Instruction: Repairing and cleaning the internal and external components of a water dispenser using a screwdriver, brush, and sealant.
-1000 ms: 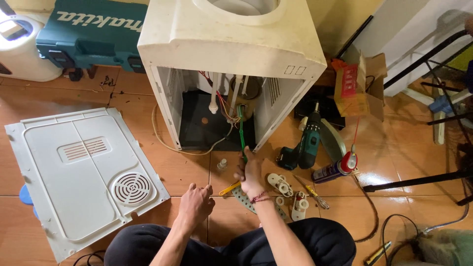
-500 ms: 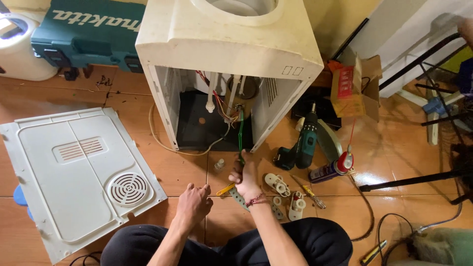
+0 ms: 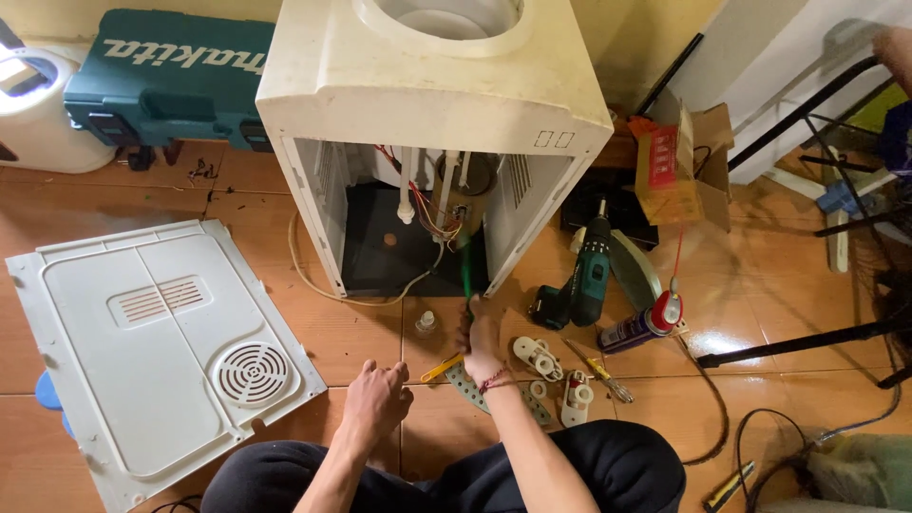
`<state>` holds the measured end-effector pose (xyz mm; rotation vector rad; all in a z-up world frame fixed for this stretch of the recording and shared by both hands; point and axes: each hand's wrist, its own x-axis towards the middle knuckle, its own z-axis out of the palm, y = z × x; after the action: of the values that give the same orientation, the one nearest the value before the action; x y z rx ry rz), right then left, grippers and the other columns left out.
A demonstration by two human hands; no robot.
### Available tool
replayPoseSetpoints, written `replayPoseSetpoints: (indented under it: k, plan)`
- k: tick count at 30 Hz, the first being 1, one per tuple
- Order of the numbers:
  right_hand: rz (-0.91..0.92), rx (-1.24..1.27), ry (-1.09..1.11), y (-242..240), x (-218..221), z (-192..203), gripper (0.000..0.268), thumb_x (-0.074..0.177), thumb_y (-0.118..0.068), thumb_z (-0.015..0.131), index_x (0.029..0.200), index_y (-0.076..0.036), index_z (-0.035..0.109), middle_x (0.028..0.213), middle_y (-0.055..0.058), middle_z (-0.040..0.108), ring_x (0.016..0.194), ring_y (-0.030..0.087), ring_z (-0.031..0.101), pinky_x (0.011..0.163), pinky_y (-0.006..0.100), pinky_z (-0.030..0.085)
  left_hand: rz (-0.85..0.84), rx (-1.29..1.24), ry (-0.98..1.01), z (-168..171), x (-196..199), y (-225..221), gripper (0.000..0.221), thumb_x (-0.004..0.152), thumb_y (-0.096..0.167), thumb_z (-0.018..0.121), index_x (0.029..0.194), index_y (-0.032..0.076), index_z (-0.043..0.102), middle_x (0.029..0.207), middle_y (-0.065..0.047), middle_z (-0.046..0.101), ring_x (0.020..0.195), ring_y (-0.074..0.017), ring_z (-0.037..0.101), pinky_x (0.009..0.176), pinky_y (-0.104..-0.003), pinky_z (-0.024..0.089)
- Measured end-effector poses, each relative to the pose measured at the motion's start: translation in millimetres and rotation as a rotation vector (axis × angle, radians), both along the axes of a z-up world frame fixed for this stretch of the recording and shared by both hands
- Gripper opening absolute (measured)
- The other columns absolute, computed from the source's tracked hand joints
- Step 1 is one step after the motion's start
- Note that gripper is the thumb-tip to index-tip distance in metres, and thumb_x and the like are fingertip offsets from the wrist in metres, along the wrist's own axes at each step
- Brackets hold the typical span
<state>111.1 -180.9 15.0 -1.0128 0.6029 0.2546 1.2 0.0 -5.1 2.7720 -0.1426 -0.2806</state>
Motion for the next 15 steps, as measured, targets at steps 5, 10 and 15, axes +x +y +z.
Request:
replayPoseSetpoints:
  k: [5, 10, 15]
  plan:
    - [-0.115, 0.076, -0.049, 5, -2, -6, 0.034, 0.107, -0.033, 0.054, 0.083, -0.01, 0.059, 0.059, -0.003, 0.038, 0.044, 0.008, 0.026, 0.041, 0.025, 0.021, 0.02, -0.014, -0.01, -1, 4, 2, 0.018, 0.089, 0.021, 0.066, 0.102, 0.01, 0.066, 0.075, -0.007, 0.073, 0.083, -0.0248, 0.064, 0.075, -0.035, 0.057]
    - [-0.013, 0.07, -0.157, 6, 6, 26, 0.038, 0.109, -0.039, 0.05, 0.083, -0.013, 0.057, 0.059, -0.005, 0.035, 0.046, 0.007, 0.025, 0.043, 0.025, 0.022, 0.024, -0.02, -0.073, -18, 2, 2, 0.018, 0.084, 0.022, 0.067, 0.099, 0.012, 0.064, 0.075, -0.008, 0.073, 0.087, -0.0282, 0.063, 0.069, -0.038, 0.057]
    - [0.018, -0.019, -0.042, 2, 1, 28, 0.039, 0.108, -0.038, 0.053, 0.082, -0.009, 0.056, 0.06, -0.002, 0.036, 0.043, 0.008, 0.026, 0.039, 0.025, 0.019, 0.022, -0.008, -0.019, -12, 0, 2, 0.019, 0.087, 0.025, 0.067, 0.097, 0.009, 0.063, 0.073, -0.01, 0.071, 0.092, -0.028, 0.063, 0.068, -0.039, 0.059]
